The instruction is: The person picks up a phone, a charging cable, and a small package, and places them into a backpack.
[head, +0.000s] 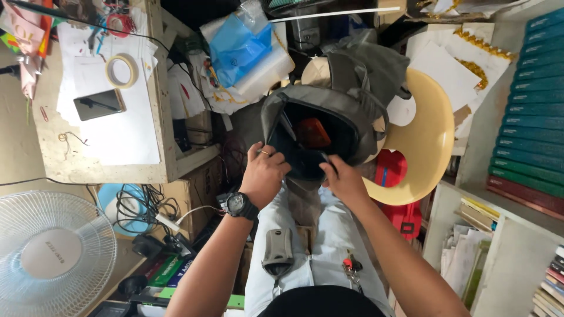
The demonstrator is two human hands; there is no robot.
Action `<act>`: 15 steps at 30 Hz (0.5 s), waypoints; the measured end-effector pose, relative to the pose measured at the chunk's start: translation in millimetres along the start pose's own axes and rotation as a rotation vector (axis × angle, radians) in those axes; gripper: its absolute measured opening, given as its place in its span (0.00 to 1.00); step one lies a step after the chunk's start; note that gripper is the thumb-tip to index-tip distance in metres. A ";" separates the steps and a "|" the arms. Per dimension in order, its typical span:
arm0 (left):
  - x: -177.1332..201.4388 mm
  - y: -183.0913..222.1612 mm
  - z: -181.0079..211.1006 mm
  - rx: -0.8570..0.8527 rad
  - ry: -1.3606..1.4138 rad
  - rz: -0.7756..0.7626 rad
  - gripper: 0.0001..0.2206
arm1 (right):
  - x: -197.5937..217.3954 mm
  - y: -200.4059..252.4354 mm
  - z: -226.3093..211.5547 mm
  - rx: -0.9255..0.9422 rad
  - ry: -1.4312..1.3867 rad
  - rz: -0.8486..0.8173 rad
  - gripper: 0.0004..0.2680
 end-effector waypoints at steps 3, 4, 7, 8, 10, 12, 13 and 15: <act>-4.4 -2.7 -2.2 -0.004 0.034 -0.006 0.08 | 2.7 -10.2 -8.7 0.186 0.222 0.071 0.12; -1.9 -4.4 0.9 -0.005 0.034 -0.005 0.08 | 2.7 -11.3 -11.6 0.186 0.223 0.073 0.12; 11.2 -9.7 11.0 0.008 0.003 -0.012 0.08 | 1.3 -13.4 -23.6 0.245 0.375 0.107 0.14; 17.8 -12.0 16.0 0.013 0.005 -0.016 0.09 | -0.1 -14.0 -27.2 0.263 0.416 0.092 0.13; 22.0 -13.9 19.5 0.017 0.009 -0.021 0.11 | -0.8 -17.3 -35.8 0.277 0.457 0.078 0.13; 17.8 -12.4 16.2 0.010 0.030 -0.028 0.09 | -3.2 -22.9 -44.2 0.197 0.547 -0.080 0.15; 21.6 -14.3 19.5 0.009 0.031 -0.029 0.09 | -7.1 -29.8 -43.6 0.195 0.547 -0.080 0.15; 29.5 -17.8 24.9 0.009 0.036 -0.041 0.11 | -18.5 -44.1 -40.8 0.133 0.520 -0.233 0.15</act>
Point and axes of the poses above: each hand's wrist, its own y-axis away from the middle knuckle, its own x-axis out of the back of the hand, z = x × y, the point moved 2 cm from there along -y, towards the middle knuckle, and after that the axes turned 9 degrees about y, right-handed, at the moved point
